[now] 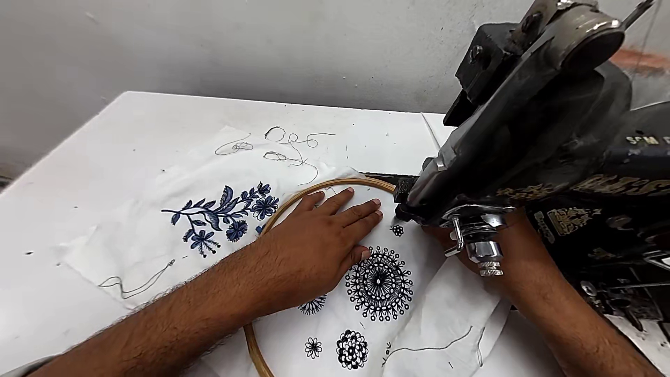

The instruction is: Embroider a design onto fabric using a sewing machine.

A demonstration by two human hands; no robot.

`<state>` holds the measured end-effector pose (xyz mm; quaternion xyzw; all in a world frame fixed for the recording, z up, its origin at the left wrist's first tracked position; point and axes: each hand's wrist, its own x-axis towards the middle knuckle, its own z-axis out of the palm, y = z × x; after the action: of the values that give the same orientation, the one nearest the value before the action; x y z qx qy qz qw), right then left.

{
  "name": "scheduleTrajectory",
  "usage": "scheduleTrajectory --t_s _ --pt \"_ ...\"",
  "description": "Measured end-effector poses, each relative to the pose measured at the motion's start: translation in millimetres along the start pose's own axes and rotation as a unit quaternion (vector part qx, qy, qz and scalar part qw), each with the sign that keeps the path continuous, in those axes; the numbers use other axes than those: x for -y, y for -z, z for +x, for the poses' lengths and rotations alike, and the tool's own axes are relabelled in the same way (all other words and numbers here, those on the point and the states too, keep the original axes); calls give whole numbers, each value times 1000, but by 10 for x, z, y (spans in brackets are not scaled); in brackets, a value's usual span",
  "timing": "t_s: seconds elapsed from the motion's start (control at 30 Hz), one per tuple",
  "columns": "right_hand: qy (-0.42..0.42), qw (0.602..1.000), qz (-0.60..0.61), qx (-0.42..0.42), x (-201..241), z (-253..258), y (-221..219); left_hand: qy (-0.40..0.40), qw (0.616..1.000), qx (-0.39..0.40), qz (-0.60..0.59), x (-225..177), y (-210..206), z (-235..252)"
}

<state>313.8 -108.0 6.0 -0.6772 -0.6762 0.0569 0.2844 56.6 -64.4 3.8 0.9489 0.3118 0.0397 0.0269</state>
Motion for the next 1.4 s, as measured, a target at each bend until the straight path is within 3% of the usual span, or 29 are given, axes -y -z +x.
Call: scheduleTrajectory --t_s 1.4 --pt "-13 1000 11 16 17 6 -4 10 1000 19 1 -33 47 -26"
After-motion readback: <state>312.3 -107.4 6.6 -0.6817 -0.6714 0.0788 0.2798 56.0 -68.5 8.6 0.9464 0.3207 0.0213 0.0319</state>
